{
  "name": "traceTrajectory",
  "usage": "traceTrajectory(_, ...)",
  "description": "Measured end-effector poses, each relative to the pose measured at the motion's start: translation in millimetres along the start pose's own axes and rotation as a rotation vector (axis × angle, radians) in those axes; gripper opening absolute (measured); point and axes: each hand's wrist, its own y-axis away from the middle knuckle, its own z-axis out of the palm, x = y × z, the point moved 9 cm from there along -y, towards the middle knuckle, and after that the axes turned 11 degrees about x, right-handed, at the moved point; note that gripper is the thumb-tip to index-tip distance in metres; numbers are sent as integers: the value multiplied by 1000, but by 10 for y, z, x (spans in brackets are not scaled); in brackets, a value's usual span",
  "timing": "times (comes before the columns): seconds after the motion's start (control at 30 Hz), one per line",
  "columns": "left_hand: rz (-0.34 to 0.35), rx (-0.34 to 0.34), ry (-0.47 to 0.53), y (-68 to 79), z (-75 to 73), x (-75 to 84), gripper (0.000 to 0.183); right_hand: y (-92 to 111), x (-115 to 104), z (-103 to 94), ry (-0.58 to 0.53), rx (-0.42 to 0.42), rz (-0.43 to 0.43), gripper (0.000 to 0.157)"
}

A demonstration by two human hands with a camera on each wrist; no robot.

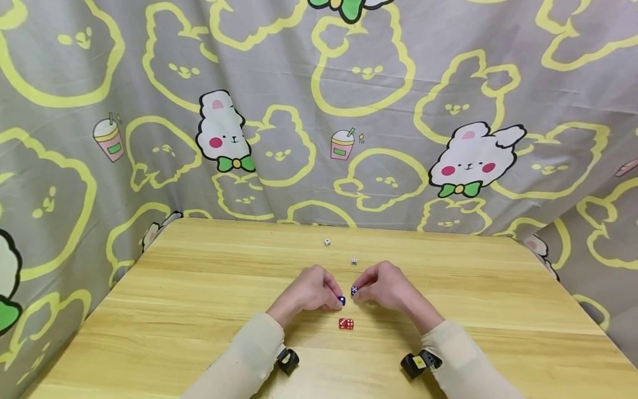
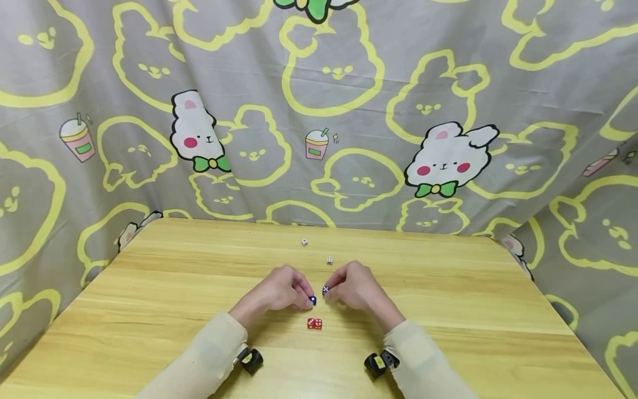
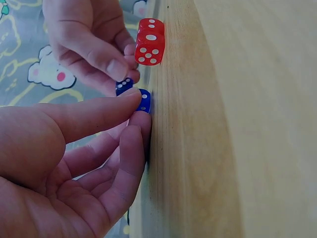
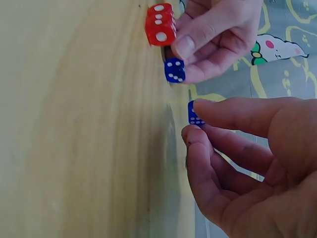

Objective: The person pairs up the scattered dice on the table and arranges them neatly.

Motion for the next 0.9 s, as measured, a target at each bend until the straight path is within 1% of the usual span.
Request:
traceTrajectory(0.13, 6, -5, 3, 0, 1, -3, 17, 43, -1, 61, -4, -32, 0, 12)
traceTrajectory(0.33, 4, -4, -1, 2, -6, 6, 17, 63, 10, 117, -11, -44, -11, 12)
traceTrajectory(0.9, 18, -6, -23, -3, 7, 22, 17, 107, 21, 132, -32, -1, -9, 13)
